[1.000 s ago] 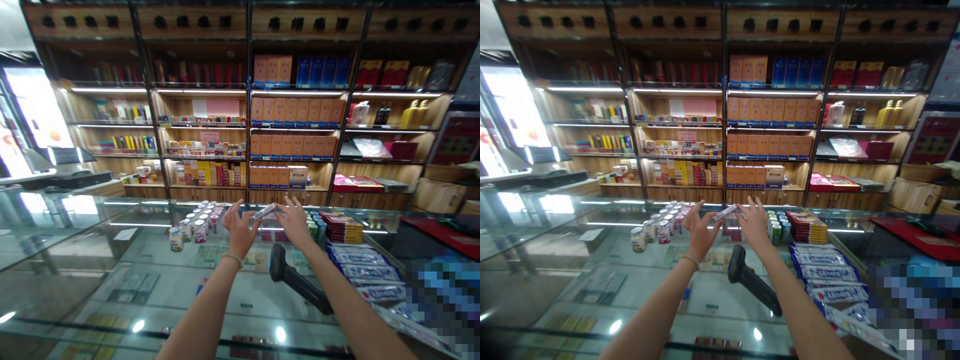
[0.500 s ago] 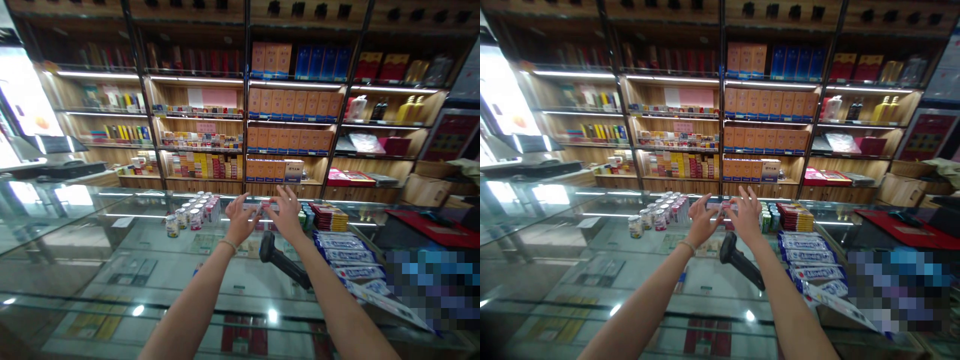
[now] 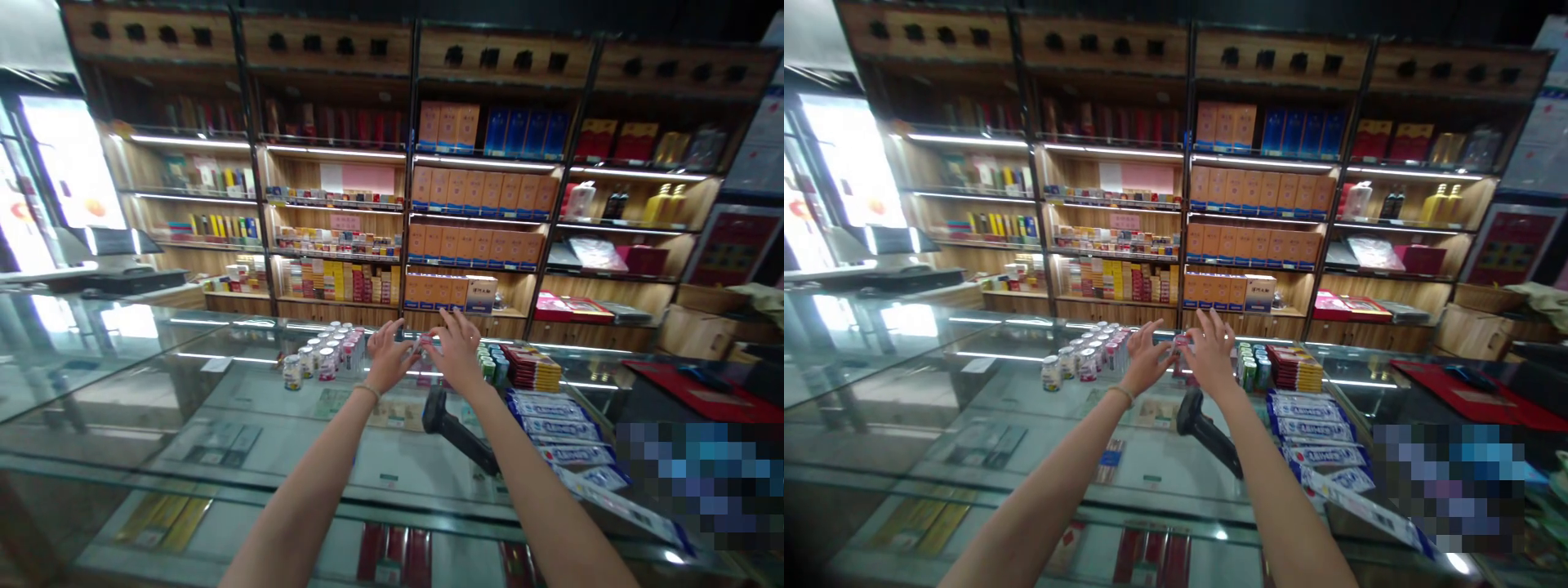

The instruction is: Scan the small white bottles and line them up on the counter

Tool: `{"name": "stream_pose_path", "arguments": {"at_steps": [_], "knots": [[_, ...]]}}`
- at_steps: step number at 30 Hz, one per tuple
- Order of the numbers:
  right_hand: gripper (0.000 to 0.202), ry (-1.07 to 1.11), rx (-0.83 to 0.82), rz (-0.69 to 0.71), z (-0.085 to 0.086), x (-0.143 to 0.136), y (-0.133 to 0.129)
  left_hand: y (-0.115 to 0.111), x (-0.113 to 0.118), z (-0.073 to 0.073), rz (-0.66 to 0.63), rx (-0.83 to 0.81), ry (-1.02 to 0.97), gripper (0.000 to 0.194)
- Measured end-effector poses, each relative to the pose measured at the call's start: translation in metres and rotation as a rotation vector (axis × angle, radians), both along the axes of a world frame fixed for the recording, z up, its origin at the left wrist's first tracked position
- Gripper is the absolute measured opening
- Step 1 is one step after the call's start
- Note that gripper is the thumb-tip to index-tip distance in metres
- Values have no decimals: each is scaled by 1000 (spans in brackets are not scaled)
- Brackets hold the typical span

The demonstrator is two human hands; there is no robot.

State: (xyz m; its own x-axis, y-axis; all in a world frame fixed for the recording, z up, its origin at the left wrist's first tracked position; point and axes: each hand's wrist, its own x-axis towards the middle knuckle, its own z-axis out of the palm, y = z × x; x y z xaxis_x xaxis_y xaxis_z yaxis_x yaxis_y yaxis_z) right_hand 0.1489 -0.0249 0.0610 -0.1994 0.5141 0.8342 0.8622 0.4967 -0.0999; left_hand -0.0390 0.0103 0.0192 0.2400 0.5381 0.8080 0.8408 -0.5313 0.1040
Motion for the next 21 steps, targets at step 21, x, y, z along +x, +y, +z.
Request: {"name": "stream_pose_path", "arguments": {"at_steps": [21], "knots": [[23, 79, -108, 174, 1, -141, 9, -37, -148, 11, 256, 58, 234, 32]]}}
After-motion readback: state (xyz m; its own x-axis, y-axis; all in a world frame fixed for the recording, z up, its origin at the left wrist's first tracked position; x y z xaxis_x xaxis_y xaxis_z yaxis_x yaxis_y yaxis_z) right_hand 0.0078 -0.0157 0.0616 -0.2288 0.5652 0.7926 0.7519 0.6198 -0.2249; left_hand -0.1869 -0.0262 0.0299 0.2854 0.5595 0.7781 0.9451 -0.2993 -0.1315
